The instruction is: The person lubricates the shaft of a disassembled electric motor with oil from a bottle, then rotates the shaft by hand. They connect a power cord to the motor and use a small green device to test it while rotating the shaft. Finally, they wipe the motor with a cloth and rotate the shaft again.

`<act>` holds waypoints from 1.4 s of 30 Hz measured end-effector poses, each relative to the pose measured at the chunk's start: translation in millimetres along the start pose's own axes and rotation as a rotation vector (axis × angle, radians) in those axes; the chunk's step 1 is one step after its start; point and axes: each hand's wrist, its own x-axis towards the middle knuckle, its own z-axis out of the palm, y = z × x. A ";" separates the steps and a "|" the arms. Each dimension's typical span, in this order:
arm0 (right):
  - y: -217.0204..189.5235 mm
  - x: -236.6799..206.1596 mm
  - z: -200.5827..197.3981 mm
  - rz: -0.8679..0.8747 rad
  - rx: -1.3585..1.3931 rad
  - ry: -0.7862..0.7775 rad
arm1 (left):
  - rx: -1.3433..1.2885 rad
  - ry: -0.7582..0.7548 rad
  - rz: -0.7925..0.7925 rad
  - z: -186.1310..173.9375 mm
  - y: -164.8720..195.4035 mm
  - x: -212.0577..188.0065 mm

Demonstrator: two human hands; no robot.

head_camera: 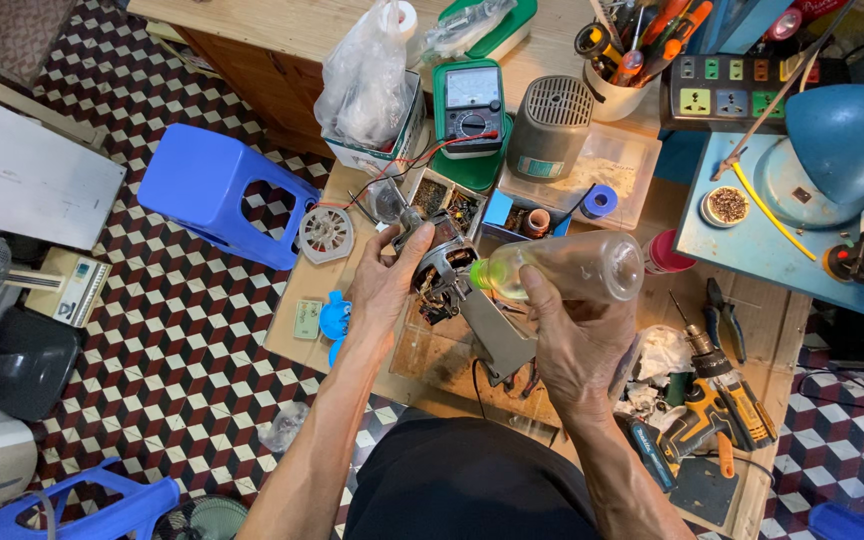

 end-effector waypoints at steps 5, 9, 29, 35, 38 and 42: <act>3.0 0.9 2.7 -0.048 0.049 0.000 | 0.023 0.001 0.003 -0.9 1.6 -0.6; 3.1 0.3 1.7 0.009 0.012 0.004 | 0.024 0.005 0.001 -1.3 1.8 -0.5; -3.5 2.1 4.3 -0.066 0.064 -0.022 | 0.018 0.013 -0.022 -1.1 6.2 -2.8; -4.6 3.6 2.6 -0.065 0.006 -0.024 | 0.068 0.031 -0.026 -0.5 8.1 -2.7; -4.3 3.3 2.7 -0.057 0.010 -0.020 | 0.049 0.024 -0.021 -0.9 8.3 -2.8; -3.9 1.3 4.8 -0.080 0.095 -0.014 | 0.014 0.008 -0.021 -1.3 7.7 -3.4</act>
